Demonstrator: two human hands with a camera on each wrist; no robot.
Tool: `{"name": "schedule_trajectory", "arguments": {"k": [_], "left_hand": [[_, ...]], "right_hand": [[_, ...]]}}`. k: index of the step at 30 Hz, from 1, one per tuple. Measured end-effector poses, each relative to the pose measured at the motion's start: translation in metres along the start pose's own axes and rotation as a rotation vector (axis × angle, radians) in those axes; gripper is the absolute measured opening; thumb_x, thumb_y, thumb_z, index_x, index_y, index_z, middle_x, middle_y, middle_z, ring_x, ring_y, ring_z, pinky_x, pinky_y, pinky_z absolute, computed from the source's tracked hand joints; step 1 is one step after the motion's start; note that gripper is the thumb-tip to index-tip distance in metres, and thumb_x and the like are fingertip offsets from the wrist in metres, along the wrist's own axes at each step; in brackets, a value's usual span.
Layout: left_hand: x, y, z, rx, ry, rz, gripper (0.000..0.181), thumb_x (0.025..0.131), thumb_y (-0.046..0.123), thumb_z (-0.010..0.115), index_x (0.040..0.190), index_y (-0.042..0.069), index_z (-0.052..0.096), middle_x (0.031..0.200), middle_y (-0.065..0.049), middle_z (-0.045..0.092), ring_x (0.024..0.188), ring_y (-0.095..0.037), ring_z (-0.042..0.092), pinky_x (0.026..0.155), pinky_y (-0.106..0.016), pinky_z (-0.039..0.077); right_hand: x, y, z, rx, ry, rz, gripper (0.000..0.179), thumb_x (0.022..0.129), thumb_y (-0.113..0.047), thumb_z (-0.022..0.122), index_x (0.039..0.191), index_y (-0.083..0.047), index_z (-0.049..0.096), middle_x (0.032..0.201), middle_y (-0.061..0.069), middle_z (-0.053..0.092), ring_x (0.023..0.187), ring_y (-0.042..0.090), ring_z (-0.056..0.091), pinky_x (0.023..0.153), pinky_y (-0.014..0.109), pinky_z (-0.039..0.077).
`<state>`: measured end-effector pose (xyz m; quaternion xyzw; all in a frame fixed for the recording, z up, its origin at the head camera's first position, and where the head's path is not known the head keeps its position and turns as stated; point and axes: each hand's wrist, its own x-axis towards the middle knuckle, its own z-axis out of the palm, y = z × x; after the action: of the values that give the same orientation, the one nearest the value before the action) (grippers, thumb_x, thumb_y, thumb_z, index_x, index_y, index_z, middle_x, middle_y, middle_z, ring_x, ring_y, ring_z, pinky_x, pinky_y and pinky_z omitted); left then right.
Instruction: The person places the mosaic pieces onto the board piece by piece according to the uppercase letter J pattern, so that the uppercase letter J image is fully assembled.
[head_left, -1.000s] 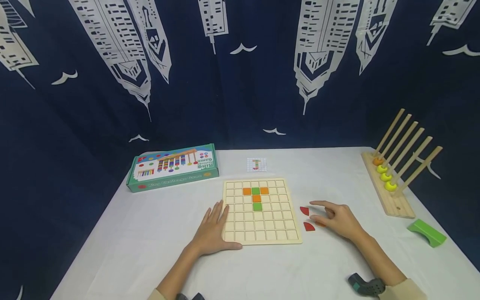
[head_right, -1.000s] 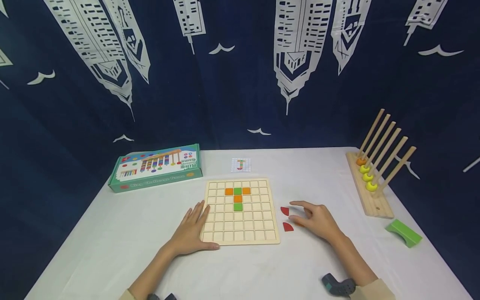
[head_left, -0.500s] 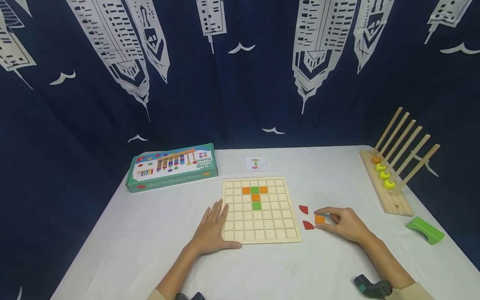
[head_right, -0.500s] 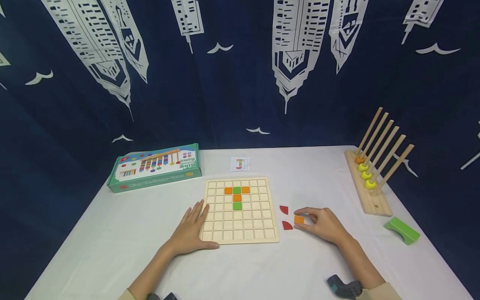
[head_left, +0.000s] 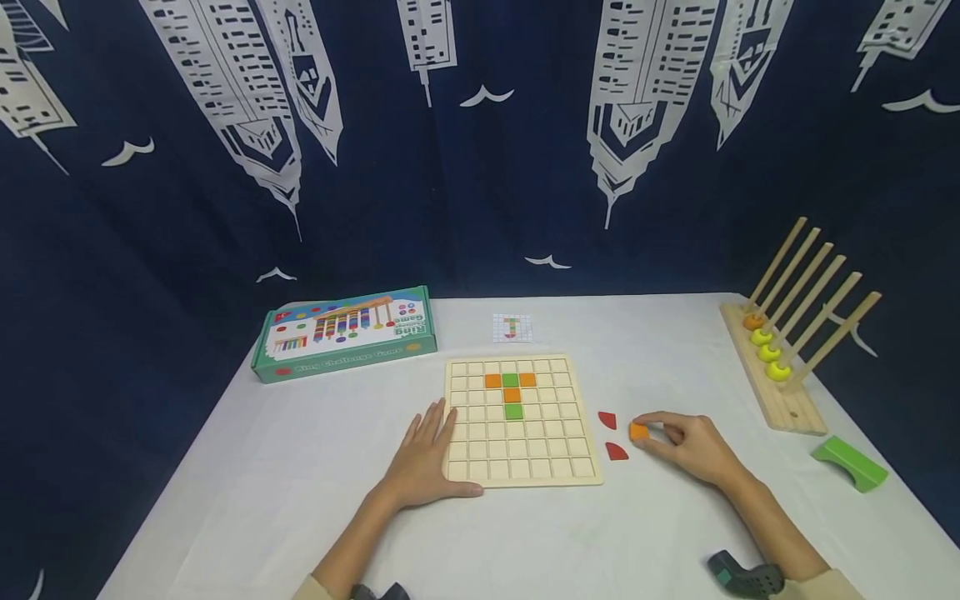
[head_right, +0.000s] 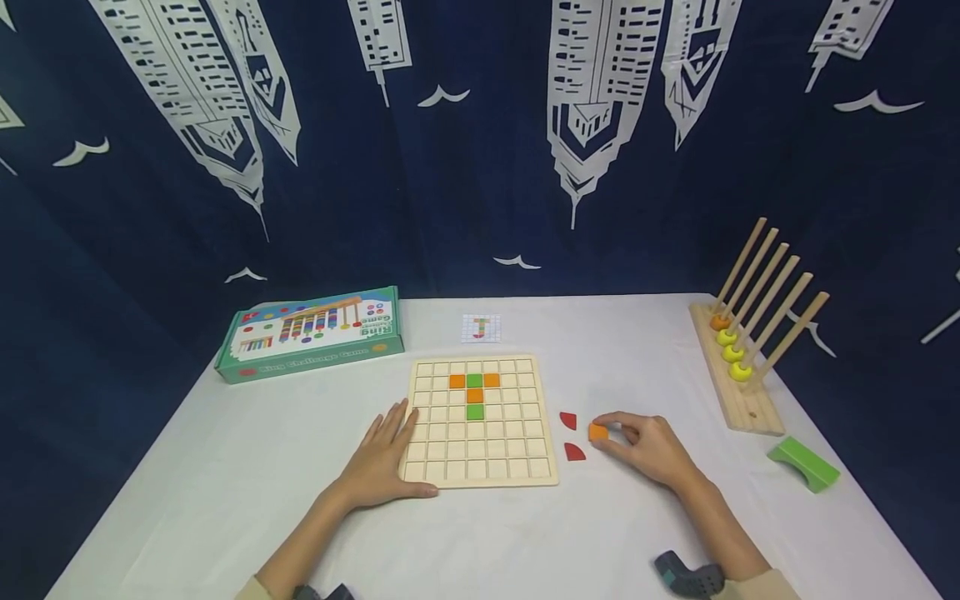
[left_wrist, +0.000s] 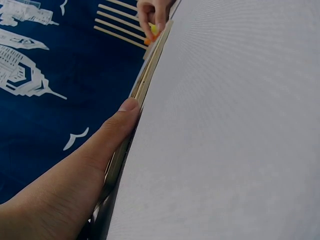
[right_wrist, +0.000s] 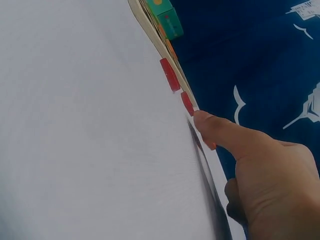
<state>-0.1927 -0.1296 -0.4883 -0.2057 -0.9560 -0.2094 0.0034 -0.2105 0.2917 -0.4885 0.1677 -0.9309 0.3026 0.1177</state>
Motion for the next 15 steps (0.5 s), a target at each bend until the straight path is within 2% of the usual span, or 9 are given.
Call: {"name": "schedule_trajectory", "arguments": {"k": [6,15], "left_hand": [[0.000,-0.001,0.001,0.008,0.004,0.008,0.125,0.058,0.082,0.058,0.147,0.003,0.018,0.153,-0.014,0.005,0.140,-0.025,0.002,0.111,-0.041,0.002],[0.001,-0.003,0.003,0.005,0.012,0.011,0.125,0.057,0.083,0.057,0.147,0.003,0.019,0.154,-0.013,0.004,0.140,-0.025,0.001,0.111,-0.041,0.001]], "right_hand": [[0.005,-0.005,0.007,0.032,0.102,-0.096,0.029,0.071,-0.027,0.081,0.097,-0.018,0.071,0.047,-0.017,0.020,0.044,-0.002,0.015,0.038,0.019,0.020],[0.028,-0.040,0.034,0.078,0.033,-0.170,0.030,0.074,-0.033,0.077,0.100,-0.019,0.071,0.046,-0.018,0.024,0.040,-0.004,0.019,0.038,0.018,0.022]]}}
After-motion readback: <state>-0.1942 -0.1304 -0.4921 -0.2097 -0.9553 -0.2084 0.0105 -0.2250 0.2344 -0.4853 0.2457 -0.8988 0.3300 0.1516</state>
